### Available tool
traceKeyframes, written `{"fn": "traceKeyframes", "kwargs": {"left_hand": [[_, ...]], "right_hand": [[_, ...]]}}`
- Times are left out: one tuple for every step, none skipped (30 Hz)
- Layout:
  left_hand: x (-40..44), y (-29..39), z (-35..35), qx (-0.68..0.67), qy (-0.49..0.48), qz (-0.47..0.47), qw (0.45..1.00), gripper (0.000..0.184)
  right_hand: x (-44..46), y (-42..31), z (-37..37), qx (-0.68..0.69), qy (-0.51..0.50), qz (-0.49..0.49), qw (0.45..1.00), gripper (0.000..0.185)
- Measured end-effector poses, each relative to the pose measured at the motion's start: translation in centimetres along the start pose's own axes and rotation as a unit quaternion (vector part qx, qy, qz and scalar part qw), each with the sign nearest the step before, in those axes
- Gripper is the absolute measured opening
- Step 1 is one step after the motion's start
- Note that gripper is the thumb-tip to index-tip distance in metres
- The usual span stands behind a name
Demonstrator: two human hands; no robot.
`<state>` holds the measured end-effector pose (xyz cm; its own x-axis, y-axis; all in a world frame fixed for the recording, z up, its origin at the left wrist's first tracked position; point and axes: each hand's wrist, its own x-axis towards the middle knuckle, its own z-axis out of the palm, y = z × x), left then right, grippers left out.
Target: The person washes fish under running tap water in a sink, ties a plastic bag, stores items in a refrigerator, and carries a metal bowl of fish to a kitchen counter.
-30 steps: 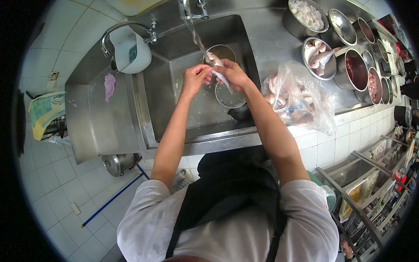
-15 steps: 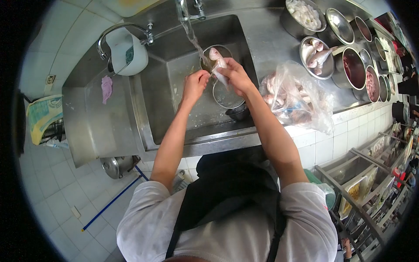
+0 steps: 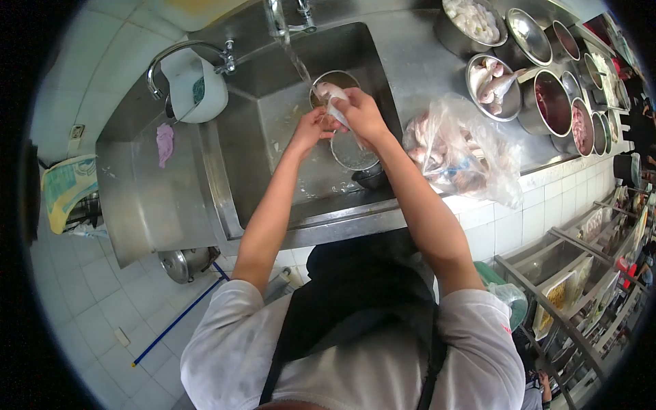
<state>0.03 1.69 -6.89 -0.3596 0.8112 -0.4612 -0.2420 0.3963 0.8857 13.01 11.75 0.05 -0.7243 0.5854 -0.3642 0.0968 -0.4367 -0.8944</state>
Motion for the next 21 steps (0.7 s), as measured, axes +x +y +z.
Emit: {"fn": "traceKeyframes", "kwargs": {"left_hand": [[0.1, -0.2, -0.1, 0.006, -0.017, 0.001, 1.0, 0.03], [0.1, -0.4, -0.5, 0.011, -0.036, 0.003, 0.999, 0.032], [0.3, -0.5, -0.6, 0.014, -0.054, 0.006, 0.998, 0.033], [0.3, -0.8, -0.4, 0.034, -0.051, -0.005, 0.998, 0.033], [0.2, -1.3, -0.2, 0.056, -0.063, -0.014, 0.996, 0.033], [0.2, -2.1, -0.2, 0.079, -0.074, -0.022, 0.994, 0.032], [0.2, -3.2, -0.2, 0.1, -0.084, -0.03, 0.991, 0.032], [0.3, -4.6, -0.2, 0.109, -0.095, -0.007, 0.989, 0.031], [0.4, -6.3, -0.2, 0.119, -0.105, 0.016, 0.987, 0.031], [0.7, -7.2, 0.0, 0.128, -0.115, 0.041, 0.984, 0.03], [0.5, -7.0, 0.4, 0.11, -0.102, 0.014, 0.989, 0.03], [0.2, -5.7, 0.9, 0.092, -0.09, -0.011, 0.992, 0.031], [-0.1, -5.0, 1.4, 0.074, -0.078, -0.039, 0.993, 0.031], [0.2, -4.7, 1.6, 0.064, -0.079, -0.036, 0.994, 0.031], [0.5, -4.6, 1.6, 0.063, -0.08, -0.038, 0.994, 0.031], [0.9, -4.3, 1.6, 0.062, -0.08, -0.039, 0.994, 0.03], [1.2, -4.1, 1.7, 0.06, -0.079, -0.041, 0.994, 0.03], [1.5, -3.9, 1.7, 0.06, -0.08, -0.036, 0.994, 0.03], [1.6, -3.7, 1.8, 0.063, -0.08, -0.037, 0.994, 0.03], [1.6, -3.4, 1.8, 0.066, -0.08, -0.038, 0.994, 0.03], [1.8, -3.3, 1.8, 0.069, -0.08, -0.036, 0.994, 0.03]], "right_hand": [[-0.6, 0.2, -0.4, 0.042, 0.019, -0.008, 0.999, 0.026], [-1.1, 0.4, -0.9, 0.082, 0.039, -0.017, 0.996, 0.028], [-1.9, 0.6, -1.5, 0.121, 0.06, -0.026, 0.991, 0.03], [-3.4, -0.4, -1.8, 0.14, 0.053, -0.023, 0.989, 0.029], [-5.0, -1.5, -1.9, 0.144, 0.063, -0.027, 0.987, 0.03], [-6.6, -2.8, -1.8, 0.148, 0.071, -0.032, 0.986, 0.03], [-8.4, -4.7, -1.3, 0.166, 0.052, -0.043, 0.984, 0.032], [-10.3, -6.8, -0.6, 0.184, 0.032, -0.055, 0.981, 0.035], [-12.3, -8.6, 0.3, 0.206, 0.021, -0.078, 0.975, 0.039], [-14.2, -10.4, 1.1, 0.225, 0.009, -0.102, 0.969, 0.043], [-16.1, -12.2, 1.6, 0.23, 0.002, -0.1, 0.968, 0.052], [-18.0, -13.9, 2.1, 0.236, -0.004, -0.099, 0.967, 0.06], [-18.5, -14.3, 2.3, 0.301, -0.051, -0.12, 0.945, 0.047], [-18.8, -14.4, 2.6, 0.365, -0.096, -0.139, 0.916, 0.035], [-19.1, -14.6, 3.7, 0.383, -0.068, -0.168, 0.906, 0.029], [-19.4, -14.9, 4.7, 0.4, -0.041, -0.197, 0.894, 0.026], [-19.8, -15.2, 5.8, 0.415, -0.014, -0.226, 0.881, 0.027], [-18.6, -15.0, 6.3, 0.407, -0.014, -0.291, 0.866, 0.028], [-18.7, -15.2, 6.3, 0.409, -0.009, -0.291, 0.865, 0.03], [-18.8, -15.4, 6.3, 0.411, -0.004, -0.292, 0.864, 0.031], [-18.7, -15.5, 6.5, 0.416, -0.016, -0.291, 0.862, 0.029]]}}
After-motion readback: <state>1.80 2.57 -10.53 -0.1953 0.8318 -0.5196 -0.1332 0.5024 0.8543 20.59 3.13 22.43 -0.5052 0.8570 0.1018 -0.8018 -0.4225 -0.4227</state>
